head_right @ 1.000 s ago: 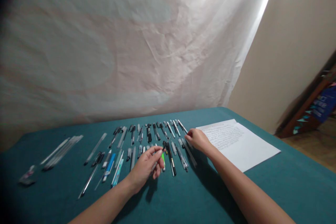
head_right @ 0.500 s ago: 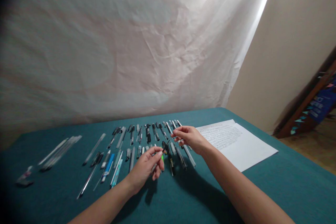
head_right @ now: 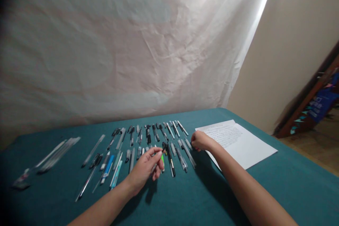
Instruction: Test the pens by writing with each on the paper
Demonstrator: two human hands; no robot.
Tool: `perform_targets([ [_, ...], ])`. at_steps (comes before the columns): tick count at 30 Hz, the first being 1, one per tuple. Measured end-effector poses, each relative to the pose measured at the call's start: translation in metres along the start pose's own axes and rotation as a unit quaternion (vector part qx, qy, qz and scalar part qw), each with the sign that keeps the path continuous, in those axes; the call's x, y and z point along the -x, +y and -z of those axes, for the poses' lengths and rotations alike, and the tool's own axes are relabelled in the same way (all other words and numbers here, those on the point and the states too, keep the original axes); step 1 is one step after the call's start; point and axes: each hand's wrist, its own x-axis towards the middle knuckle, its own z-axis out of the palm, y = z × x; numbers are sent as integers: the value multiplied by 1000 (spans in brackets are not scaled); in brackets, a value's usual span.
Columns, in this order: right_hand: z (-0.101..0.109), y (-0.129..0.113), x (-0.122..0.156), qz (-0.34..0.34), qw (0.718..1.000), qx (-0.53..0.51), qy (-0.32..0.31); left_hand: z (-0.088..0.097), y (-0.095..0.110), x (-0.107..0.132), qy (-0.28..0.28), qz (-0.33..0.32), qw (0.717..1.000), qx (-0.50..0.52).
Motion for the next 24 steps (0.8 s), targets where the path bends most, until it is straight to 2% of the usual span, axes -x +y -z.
perform_targets([
  [10, 2, -3, 2, 8, 1000, -14, -9, 1, 0, 0, -3, -3, 1000, 0],
  [13, 6, -14, 11, 24, 999, -21, 7, 1, 1, 0, -2, -1, 1000, 0],
  [15, 7, -28, 21, 59, 995, -74, -15, 0, 1, 0, 0, -2, 1000, 2],
  [17, 4, -45, 34, 109, 972, -188, -88, 0, 1, 0, 0, -5, 1000, 4],
  [20, -9, -67, 49, 142, 917, -330, -172, -1, 1, 0, -2, -9, 1000, 3],
  [24, -28, -79, 52, 144, 887, -407, -164, 0, 1, 0, -10, -13, 1000, 0],
])
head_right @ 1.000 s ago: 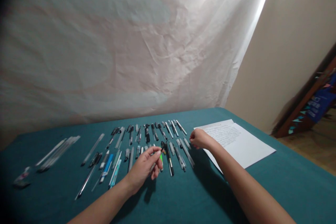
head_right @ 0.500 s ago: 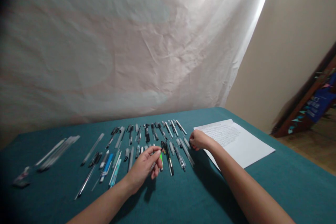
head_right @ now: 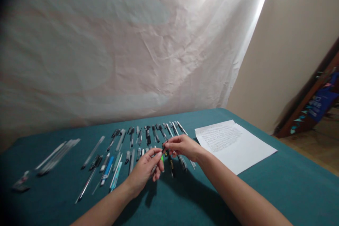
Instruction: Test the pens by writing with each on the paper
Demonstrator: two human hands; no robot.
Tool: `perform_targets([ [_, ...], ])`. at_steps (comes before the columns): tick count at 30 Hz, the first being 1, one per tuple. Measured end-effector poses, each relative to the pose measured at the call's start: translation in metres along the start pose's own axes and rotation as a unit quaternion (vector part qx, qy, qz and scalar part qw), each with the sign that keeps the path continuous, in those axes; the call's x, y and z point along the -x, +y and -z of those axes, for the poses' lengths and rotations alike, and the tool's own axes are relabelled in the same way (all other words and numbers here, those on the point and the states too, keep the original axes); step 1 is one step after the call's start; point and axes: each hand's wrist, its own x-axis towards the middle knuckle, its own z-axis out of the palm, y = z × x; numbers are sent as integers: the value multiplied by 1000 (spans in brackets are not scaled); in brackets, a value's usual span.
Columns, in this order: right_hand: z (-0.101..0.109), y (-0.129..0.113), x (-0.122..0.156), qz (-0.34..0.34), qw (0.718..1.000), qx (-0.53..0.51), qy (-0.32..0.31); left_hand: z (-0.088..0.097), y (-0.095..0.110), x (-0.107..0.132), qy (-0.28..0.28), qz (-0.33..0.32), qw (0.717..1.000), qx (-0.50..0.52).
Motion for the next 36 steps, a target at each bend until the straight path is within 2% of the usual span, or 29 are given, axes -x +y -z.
perform_targets([
  [3, 9, 1, -6, 38, 996, -36, 72, 0, 0, 0, 1, -2, 1000, 1],
  [6, 35, -4, -7, 99, 977, -52, 184, 0, 1, 1, 1, 5, 1000, 3],
  [8, 56, -6, -6, 123, 962, -26, 241, 0, 2, 2, 6, 9, 1000, 4],
  [10, 75, -4, -5, 94, 964, 50, 242, 0, 3, 2, 14, 7, 1000, 4],
  [12, 89, 2, -4, 16, 963, 174, 207, -1, 4, 2, 22, 0, 1000, 7],
  [14, 99, 12, -5, -54, 942, 279, 180, -1, 4, 2, 30, -5, 999, 14],
  [16, 104, 22, -6, -85, 923, 333, 174, -1, 5, 1, 36, -8, 999, 24],
  [22, 102, 33, -7, -107, 908, 377, 151, -2, 8, 3, 41, 0, 998, 49],
  [27, 102, 30, -7, -109, 899, 396, 152, -4, 11, 4, 44, 7, 997, 62],
  [30, 96, 22, -6, -97, 894, 405, 165, -3, 10, 4, 42, -11, 997, 67],
  [33, 73, 6, 1, -65, 905, 395, 143, -2, 9, 2, 65, -65, 994, 56],
  [36, 32, -8, 10, 7, 948, 315, 38, 0, 8, 0, 108, -108, 988, 22],
])
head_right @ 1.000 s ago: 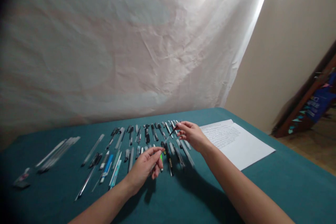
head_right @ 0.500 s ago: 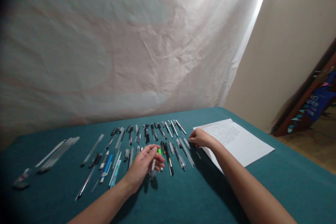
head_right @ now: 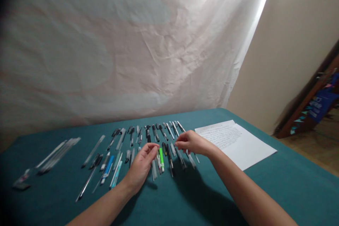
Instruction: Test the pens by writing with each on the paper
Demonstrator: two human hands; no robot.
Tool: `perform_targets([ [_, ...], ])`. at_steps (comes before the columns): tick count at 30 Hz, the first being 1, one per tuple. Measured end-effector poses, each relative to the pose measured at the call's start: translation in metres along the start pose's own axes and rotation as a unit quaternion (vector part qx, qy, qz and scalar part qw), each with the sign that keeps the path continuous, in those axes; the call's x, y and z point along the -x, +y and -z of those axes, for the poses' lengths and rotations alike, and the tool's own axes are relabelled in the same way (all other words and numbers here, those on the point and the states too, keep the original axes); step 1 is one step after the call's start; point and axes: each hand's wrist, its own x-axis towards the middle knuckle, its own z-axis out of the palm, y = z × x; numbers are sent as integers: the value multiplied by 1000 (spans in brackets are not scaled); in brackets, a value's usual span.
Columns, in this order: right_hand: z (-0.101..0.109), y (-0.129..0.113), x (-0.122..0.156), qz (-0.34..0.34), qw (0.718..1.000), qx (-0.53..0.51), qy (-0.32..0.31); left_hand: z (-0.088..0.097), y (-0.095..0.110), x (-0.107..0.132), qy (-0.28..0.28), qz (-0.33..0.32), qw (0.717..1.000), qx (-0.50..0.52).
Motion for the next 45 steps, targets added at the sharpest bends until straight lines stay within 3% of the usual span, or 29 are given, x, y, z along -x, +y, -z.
perform_targets([
  [4, -39, -32, 9, 43, 994, -94, -30, -1, 0, 1, 8, -21, 1000, 8],
  [8, -58, -36, 9, 59, 993, -98, -8, -4, 2, 5, -13, -8, 999, 45],
  [11, -47, -30, 7, 49, 997, -62, -4, -4, 4, 5, -16, 16, 999, 46],
  [14, -21, -15, 5, -4, 999, 34, 23, -2, 4, 4, -7, 35, 998, 48],
  [17, 7, 8, 2, -76, 976, 182, 90, 0, 3, 3, -2, 49, 998, 50],
  [21, 29, 38, -2, -169, 953, 242, 65, 1, 3, 2, 1, 51, 997, 52],
  [27, 30, 52, -6, -205, 955, 214, 15, 0, 3, 1, 6, 46, 998, 49],
  [40, 30, 51, -6, -220, 955, 200, 9, 1, 5, 1, -2, 46, 997, 58],
  [45, 33, 46, -6, -195, 951, 233, 50, 18, 21, -11, 13, 21, 999, 31],
])
